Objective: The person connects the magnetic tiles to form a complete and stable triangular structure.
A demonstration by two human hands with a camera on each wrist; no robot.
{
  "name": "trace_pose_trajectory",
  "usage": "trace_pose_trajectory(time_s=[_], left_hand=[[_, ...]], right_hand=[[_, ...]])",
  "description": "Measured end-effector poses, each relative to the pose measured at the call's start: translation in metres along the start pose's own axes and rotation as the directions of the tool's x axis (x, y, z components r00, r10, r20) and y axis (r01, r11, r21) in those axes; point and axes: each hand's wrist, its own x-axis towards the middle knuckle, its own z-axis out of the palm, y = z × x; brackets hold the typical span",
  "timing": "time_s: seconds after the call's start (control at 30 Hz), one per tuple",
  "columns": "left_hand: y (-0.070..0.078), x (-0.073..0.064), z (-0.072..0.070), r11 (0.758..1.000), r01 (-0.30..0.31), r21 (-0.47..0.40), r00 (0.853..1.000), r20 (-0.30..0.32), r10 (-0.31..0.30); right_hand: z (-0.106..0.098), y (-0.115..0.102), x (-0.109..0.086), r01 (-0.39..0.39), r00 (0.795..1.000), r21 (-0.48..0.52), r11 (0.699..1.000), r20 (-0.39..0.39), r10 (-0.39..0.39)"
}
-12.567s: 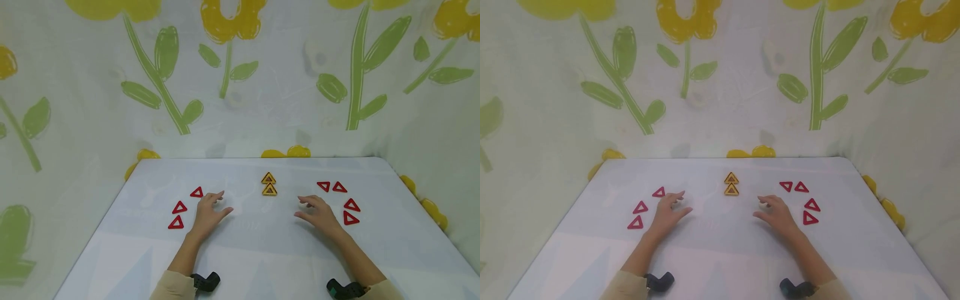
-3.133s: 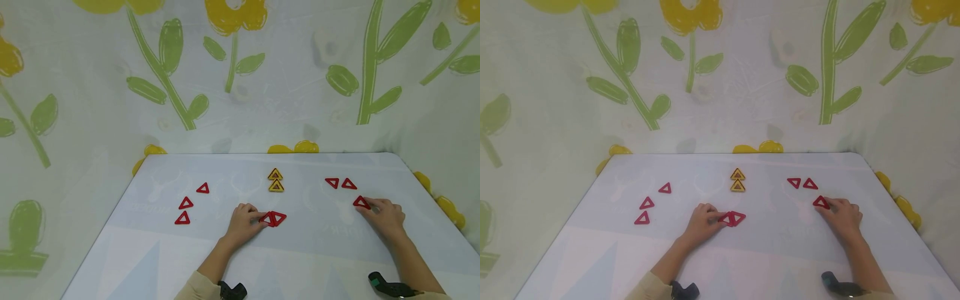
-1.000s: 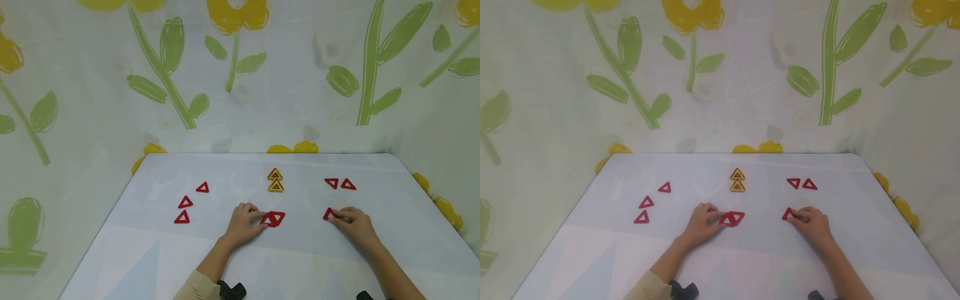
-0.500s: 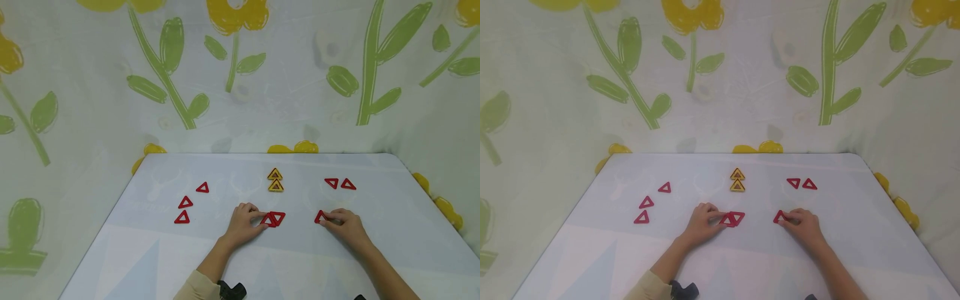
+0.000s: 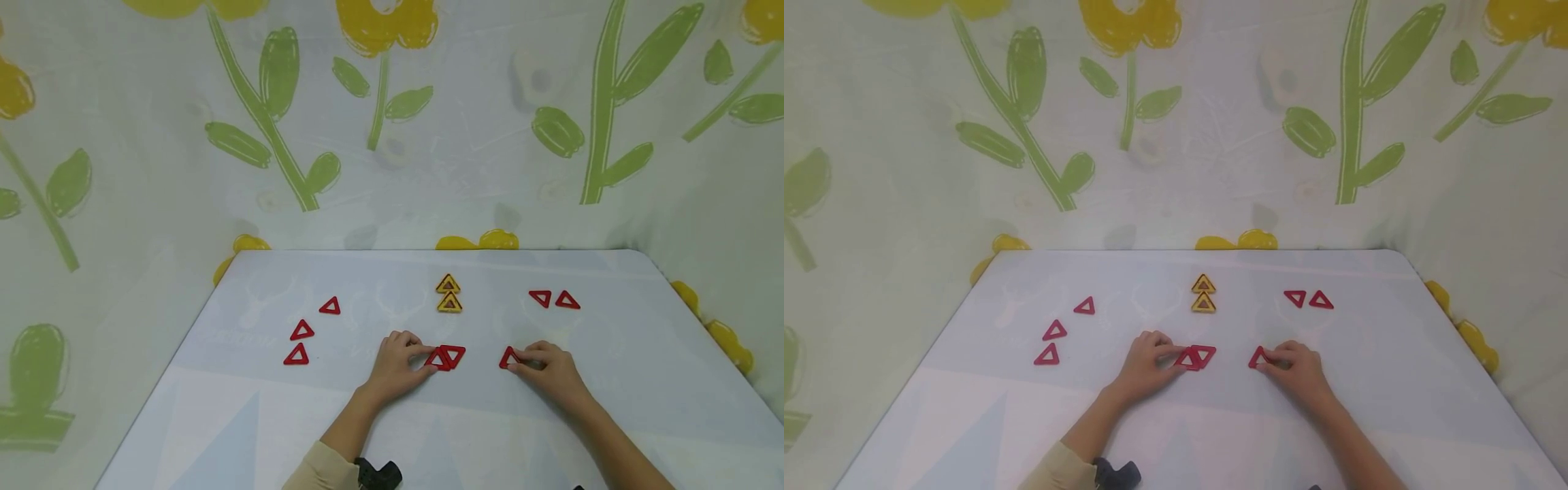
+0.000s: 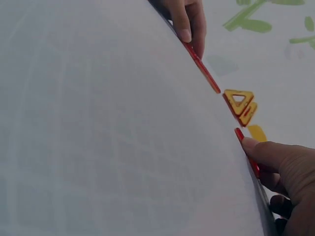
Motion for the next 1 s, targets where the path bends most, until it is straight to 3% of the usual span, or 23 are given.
trace_pose_trajectory(time_s=[0.27,0.5,0.83,1.0], left_hand=[[-0.002,-0.001,-0.001,1.0,-0.006,0.007,1.0,0.004,0.006],[-0.002,0.0,0.001,1.0,-0.021,0.008,1.0,0.003,0.021],[-0.001,0.001,0.0,1.0,0.005,0.012,0.999,0.035,-0.006],[0.0,0.001,-0.001,1.0,0.001,0.012,0.999,0.035,-0.001]], right_hand=[[0.013,-0.011,0.003,0.006,1.0,0.008,1.0,0.018,-0.006],[0.025,-0.018,0.004,0.073,0.997,-0.004,0.997,-0.031,-0.073],[0.041,-0.037,0.001,0.052,0.996,-0.014,0.999,-0.074,-0.053],[0.047,-0.042,-0.003,0.11,0.986,-0.049,0.993,-0.123,-0.115]])
